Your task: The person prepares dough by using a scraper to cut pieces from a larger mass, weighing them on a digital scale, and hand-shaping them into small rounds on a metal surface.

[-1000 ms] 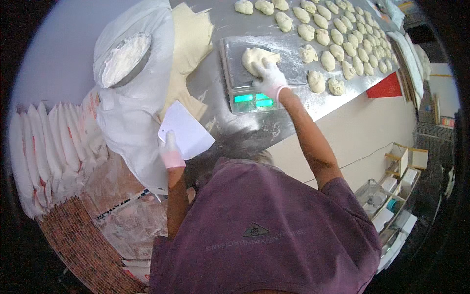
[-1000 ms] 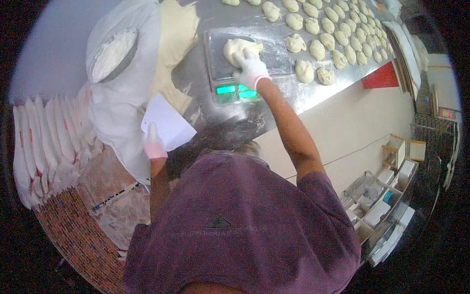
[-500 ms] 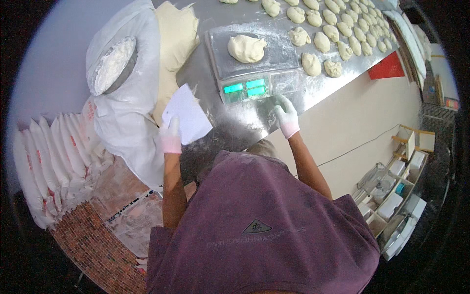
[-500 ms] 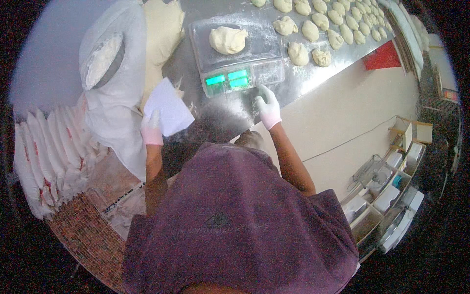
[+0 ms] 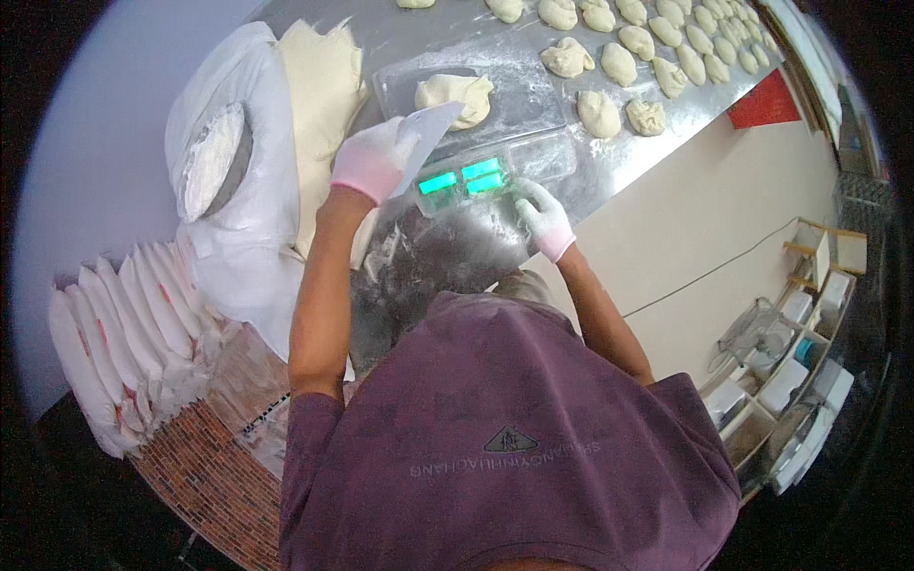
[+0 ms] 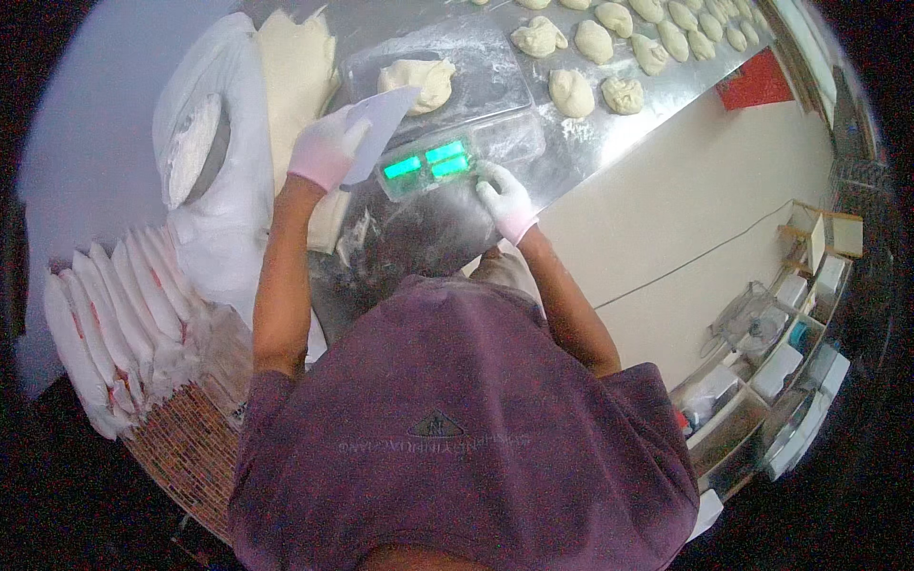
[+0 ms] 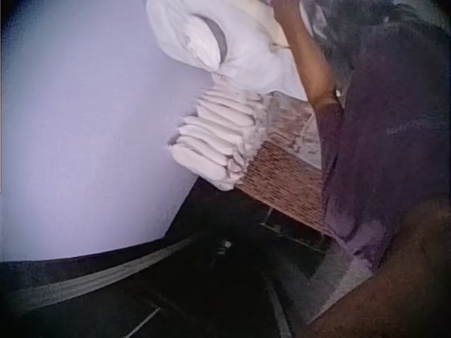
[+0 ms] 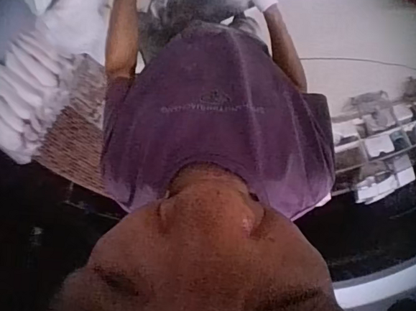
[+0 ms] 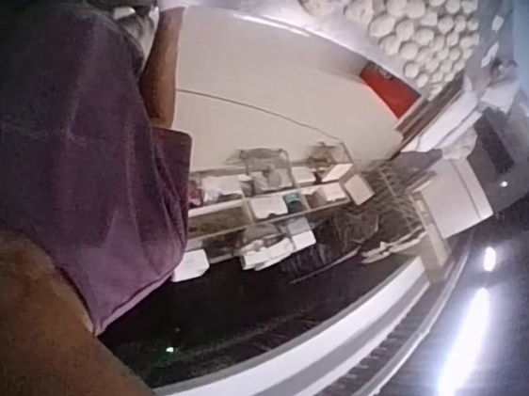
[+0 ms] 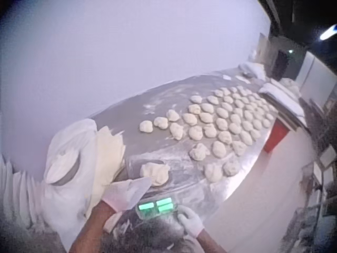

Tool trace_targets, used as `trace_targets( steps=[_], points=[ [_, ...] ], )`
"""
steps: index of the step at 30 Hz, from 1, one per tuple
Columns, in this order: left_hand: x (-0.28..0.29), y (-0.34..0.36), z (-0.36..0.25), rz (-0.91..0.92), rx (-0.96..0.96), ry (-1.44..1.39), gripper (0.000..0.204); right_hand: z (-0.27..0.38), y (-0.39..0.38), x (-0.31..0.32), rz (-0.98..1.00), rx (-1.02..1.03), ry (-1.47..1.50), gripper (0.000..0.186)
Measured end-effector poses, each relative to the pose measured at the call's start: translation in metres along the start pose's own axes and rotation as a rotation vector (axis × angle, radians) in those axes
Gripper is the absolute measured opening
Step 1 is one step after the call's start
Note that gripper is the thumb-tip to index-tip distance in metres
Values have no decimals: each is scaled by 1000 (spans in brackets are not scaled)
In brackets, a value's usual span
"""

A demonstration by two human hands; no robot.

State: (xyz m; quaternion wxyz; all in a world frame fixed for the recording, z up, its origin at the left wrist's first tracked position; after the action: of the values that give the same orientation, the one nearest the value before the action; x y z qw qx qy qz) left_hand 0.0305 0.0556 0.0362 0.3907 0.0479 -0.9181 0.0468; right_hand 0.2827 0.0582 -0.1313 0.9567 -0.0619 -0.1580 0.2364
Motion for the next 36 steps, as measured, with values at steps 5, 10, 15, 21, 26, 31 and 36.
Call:
trace_targets(
  steps=[5,10,15,21,26,31,36],
  points=[
    [-17,51,-25,150,-104,246,36,-22,6,1,47,-121,24,38],
    [-57,98,1,245,-15,224,39,-9,11,-1,34,5,-78,38],
    [-73,113,47,412,-121,109,34,35,26,-17,12,-91,228,41],
    [-99,-34,71,221,-60,-106,30,16,14,-55,23,-245,101,29],
    [-63,-134,115,-312,124,-292,29,16,-5,-86,152,-248,135,27],
    [-29,-195,138,-676,556,-636,34,42,-14,-111,273,271,-791,33],
    [-28,-197,117,-632,657,-621,39,22,-25,-109,295,291,-851,36]
  ],
)
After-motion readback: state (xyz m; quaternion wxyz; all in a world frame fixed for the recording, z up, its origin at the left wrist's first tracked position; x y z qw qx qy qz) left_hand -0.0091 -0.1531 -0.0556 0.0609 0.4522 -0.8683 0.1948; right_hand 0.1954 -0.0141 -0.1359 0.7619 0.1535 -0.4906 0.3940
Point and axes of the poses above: each hand's wrist, its own y-axis towards the middle knuckle, its own x-axis out of the back of the hand, z = x × y, the point moved 5 cm from there along y, towards the middle knuckle, and after that the axes turned 15 degrees about -y, right-handed, at the moved point
